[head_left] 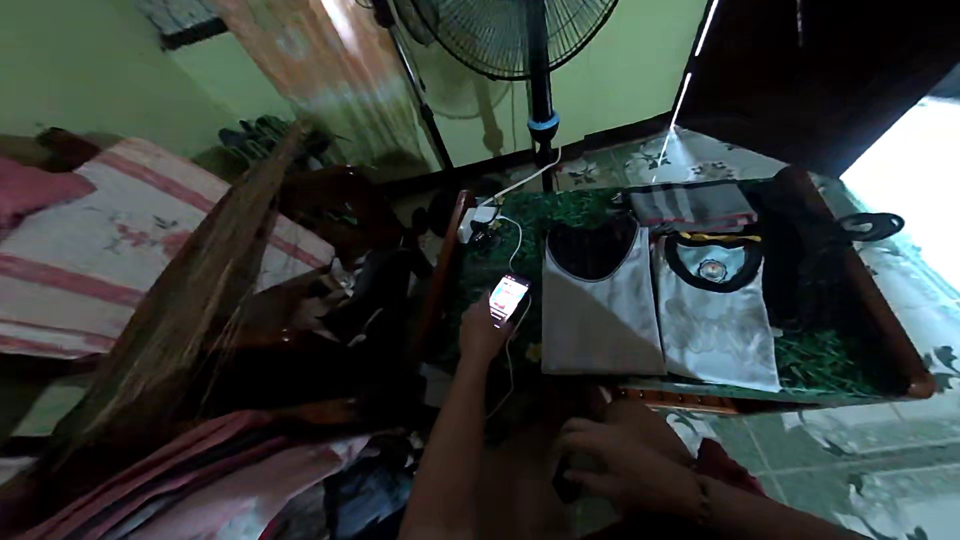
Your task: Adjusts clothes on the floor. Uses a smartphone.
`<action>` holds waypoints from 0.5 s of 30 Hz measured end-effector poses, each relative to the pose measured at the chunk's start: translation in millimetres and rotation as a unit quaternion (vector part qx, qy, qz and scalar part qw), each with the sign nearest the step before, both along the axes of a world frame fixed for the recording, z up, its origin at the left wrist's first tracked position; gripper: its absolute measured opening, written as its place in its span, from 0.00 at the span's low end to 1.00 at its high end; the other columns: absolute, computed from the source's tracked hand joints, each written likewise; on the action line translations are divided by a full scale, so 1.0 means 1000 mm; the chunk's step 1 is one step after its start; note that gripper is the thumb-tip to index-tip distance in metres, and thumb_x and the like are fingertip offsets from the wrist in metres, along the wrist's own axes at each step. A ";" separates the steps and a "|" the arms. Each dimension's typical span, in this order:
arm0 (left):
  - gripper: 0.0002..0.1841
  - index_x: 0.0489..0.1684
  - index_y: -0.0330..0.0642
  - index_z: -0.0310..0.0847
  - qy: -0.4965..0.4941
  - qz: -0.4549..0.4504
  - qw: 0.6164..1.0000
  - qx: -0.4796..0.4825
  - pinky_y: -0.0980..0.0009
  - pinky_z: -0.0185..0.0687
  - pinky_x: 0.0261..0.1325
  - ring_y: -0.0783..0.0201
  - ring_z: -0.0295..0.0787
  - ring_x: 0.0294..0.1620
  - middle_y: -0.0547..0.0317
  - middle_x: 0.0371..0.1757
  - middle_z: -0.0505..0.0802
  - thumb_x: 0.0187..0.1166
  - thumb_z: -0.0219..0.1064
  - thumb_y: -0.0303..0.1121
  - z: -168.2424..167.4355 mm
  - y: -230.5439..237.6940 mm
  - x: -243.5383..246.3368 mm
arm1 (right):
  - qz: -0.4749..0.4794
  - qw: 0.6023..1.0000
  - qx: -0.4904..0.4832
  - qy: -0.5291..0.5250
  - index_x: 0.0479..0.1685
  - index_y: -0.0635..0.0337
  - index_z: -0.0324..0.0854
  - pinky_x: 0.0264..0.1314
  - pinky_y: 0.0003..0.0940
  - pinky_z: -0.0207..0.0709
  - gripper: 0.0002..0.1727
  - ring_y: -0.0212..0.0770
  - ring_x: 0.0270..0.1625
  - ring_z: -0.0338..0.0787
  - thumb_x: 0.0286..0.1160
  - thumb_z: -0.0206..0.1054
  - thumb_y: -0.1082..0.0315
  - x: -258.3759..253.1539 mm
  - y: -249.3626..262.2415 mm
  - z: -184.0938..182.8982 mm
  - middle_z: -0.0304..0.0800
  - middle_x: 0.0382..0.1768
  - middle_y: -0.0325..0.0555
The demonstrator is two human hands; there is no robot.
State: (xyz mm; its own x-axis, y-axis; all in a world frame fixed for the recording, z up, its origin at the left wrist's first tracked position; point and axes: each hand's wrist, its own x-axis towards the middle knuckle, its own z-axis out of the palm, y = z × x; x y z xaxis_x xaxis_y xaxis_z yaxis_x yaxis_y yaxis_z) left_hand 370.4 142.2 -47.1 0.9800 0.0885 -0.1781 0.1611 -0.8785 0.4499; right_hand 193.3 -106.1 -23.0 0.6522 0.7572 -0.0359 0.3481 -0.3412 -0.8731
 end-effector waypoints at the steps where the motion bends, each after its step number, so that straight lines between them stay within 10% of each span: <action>1: 0.46 0.91 0.43 0.57 0.002 -0.002 1.000 0.003 0.35 0.68 0.78 0.35 0.72 0.80 0.35 0.78 0.78 0.72 0.77 0.47 -0.003 -0.002 0.004 | -0.001 1.000 0.004 0.009 0.62 0.57 0.86 0.72 0.43 0.79 0.15 0.46 0.65 0.86 0.80 0.68 0.65 0.005 0.004 0.004 0.87 0.63 0.52; 11: 0.47 0.90 0.46 0.59 -0.013 0.024 0.999 0.039 0.34 0.71 0.73 0.33 0.76 0.76 0.34 0.74 0.82 0.68 0.79 0.47 -0.007 -0.011 0.013 | -0.111 0.969 0.082 0.206 0.64 0.62 0.83 0.66 0.34 0.81 0.17 0.36 0.60 0.88 0.82 0.67 0.64 0.047 0.045 0.019 0.88 0.60 0.50; 15: 0.47 0.85 0.43 0.66 -0.045 0.073 0.996 -0.003 0.36 0.77 0.69 0.36 0.82 0.70 0.36 0.66 0.87 0.61 0.82 0.49 0.005 -0.016 -0.008 | -0.307 0.867 0.201 0.339 0.81 0.59 0.69 0.66 0.43 0.83 0.26 0.45 0.67 0.86 0.89 0.60 0.58 0.062 0.059 0.032 0.81 0.70 0.54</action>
State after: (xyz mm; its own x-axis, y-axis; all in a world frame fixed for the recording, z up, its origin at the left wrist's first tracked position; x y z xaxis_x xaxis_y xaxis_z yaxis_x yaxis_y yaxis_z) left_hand 362.3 126.7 -42.2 0.9687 0.2311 -0.0907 0.2461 -0.8457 0.4735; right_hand 255.0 -47.1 9.3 0.8682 0.3162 -0.3824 -0.4308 0.0977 -0.8972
